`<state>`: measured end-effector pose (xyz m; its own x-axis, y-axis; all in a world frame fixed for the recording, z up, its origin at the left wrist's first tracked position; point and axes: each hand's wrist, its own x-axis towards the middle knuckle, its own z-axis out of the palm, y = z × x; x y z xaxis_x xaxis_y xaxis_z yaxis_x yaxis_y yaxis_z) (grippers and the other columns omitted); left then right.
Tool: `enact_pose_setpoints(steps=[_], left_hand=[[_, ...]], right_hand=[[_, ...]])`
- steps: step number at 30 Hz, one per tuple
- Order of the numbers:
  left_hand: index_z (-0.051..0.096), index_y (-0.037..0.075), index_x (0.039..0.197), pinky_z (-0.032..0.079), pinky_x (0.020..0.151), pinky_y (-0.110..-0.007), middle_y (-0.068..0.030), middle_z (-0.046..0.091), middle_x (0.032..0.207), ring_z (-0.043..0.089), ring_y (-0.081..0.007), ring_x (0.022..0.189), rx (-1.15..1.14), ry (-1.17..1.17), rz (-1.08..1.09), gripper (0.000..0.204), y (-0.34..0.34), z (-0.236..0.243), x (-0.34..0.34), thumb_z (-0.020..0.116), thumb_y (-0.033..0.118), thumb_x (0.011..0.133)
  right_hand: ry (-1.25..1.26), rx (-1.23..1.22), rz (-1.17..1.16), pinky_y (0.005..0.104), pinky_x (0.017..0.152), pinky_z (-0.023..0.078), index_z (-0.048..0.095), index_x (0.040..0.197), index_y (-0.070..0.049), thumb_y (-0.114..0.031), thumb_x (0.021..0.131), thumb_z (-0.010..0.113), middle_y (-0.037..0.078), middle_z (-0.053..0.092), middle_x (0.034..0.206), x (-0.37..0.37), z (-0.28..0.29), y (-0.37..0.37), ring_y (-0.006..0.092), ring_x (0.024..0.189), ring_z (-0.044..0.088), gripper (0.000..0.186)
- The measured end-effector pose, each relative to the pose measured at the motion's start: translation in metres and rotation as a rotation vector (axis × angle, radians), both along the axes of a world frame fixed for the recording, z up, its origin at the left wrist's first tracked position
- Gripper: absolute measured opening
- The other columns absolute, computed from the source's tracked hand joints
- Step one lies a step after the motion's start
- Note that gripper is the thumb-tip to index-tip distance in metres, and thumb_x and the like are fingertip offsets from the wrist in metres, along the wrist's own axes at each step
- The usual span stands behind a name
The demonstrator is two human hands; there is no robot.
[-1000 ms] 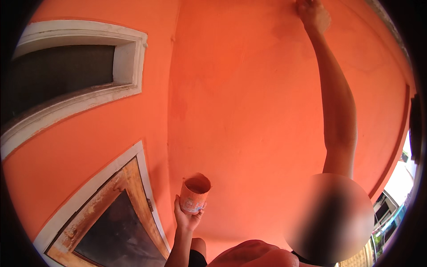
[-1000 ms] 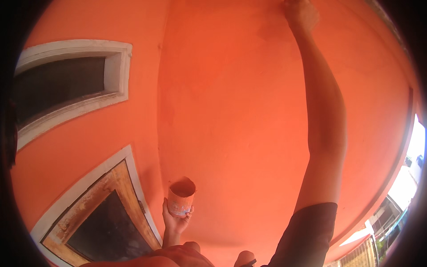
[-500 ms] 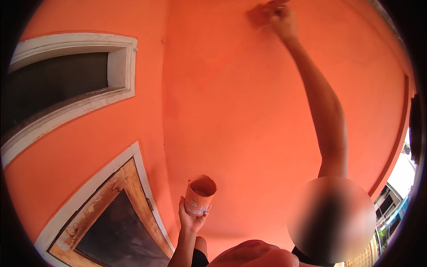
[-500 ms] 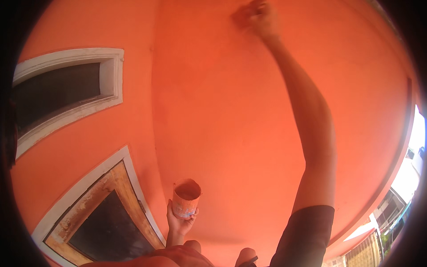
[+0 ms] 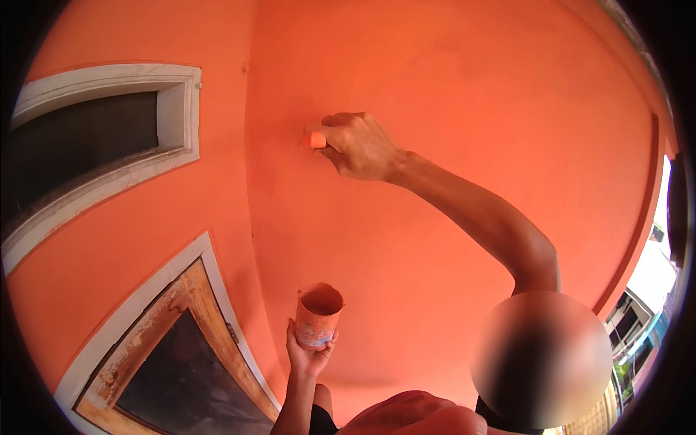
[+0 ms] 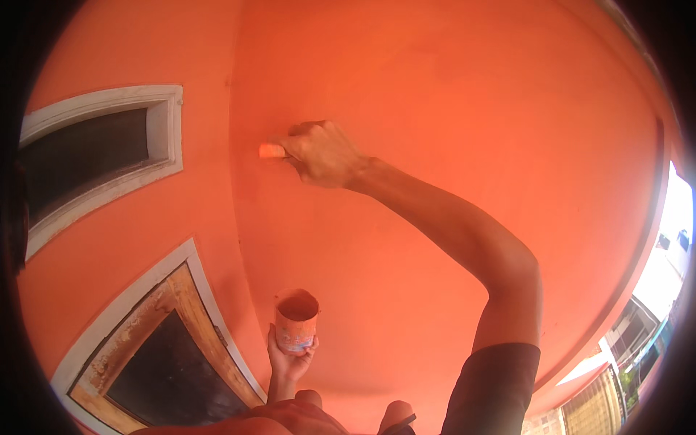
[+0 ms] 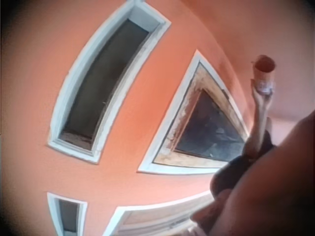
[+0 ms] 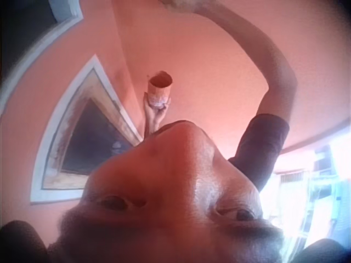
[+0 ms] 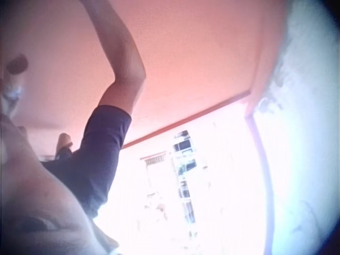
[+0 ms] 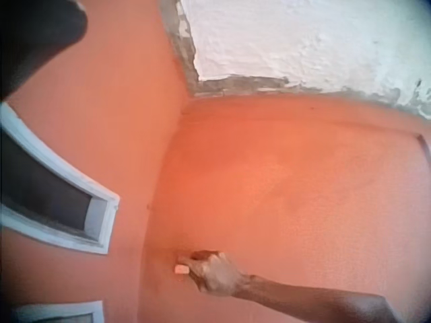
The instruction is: The person paints a peach-colored wall using a paintbrush and a small paint container. They repeatedly dip the brush into the container and apply paint to the wall surface in smooth strokes.
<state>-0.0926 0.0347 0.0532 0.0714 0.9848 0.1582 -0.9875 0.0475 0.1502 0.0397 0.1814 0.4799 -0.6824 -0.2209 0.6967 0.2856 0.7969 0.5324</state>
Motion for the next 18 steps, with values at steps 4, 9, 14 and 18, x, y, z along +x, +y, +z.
enact_pose_setpoints(steps=[4, 9, 14, 18], left_hand=[[0.055, 0.012, 0.138, 0.058, 0.064, -0.034, -0.0137, 0.062, 0.123, 0.064, -0.0365, 0.103, -0.019, 0.033, -0.005, 0.07, 0.0, -0.001, 0.006, 0.055, 0.067, 0.095], [0.054, 0.012, 0.139, 0.059, 0.065, -0.034, -0.0148, 0.062, 0.123, 0.064, -0.0364, 0.104, -0.018, 0.011, -0.006, 0.07, 0.0, -0.004, -0.002, 0.055, 0.066, 0.095], [0.052, 0.011, 0.141, 0.06, 0.066, -0.033, -0.0168, 0.061, 0.123, 0.064, -0.0365, 0.104, 0.016, -0.017, 0.017, 0.071, -0.001, -0.007, -0.01, 0.056, 0.066, 0.095], [0.052, 0.01, 0.141, 0.06, 0.066, -0.034, -0.0172, 0.061, 0.123, 0.063, -0.0361, 0.103, 0.033, -0.034, 0.024, 0.072, -0.003, -0.006, -0.006, 0.055, 0.066, 0.096]], right_hand=[[0.429, -0.057, 0.028, 0.0476, 0.067, 0.055, 0.069, 0.093, -0.005, -0.027, 0.087, 0.071, 0.016, 0.073, 0.083, 0.042, 0.071, 0.013, 0.0349, 0.075, 0.071, 0.023], [1.197, 0.098, -0.305, 0.0429, 0.064, 0.057, 0.069, 0.102, -0.004, -0.015, 0.094, 0.072, 0.016, 0.075, 0.091, 0.147, 0.175, -0.002, 0.0339, 0.079, 0.074, 0.014], [0.678, 0.531, -0.315, 0.043, 0.062, 0.054, 0.074, 0.105, -0.016, -0.004, 0.092, 0.064, 0.006, 0.071, 0.086, 0.104, 0.125, -0.008, 0.0329, 0.074, 0.067, 0.02], [0.089, 0.392, -0.054, 0.0422, 0.07, 0.056, 0.066, 0.1, -0.015, 0.002, 0.075, 0.072, 0.008, 0.068, 0.095, 0.019, 0.003, -0.014, 0.0285, 0.087, 0.068, 0.03]])
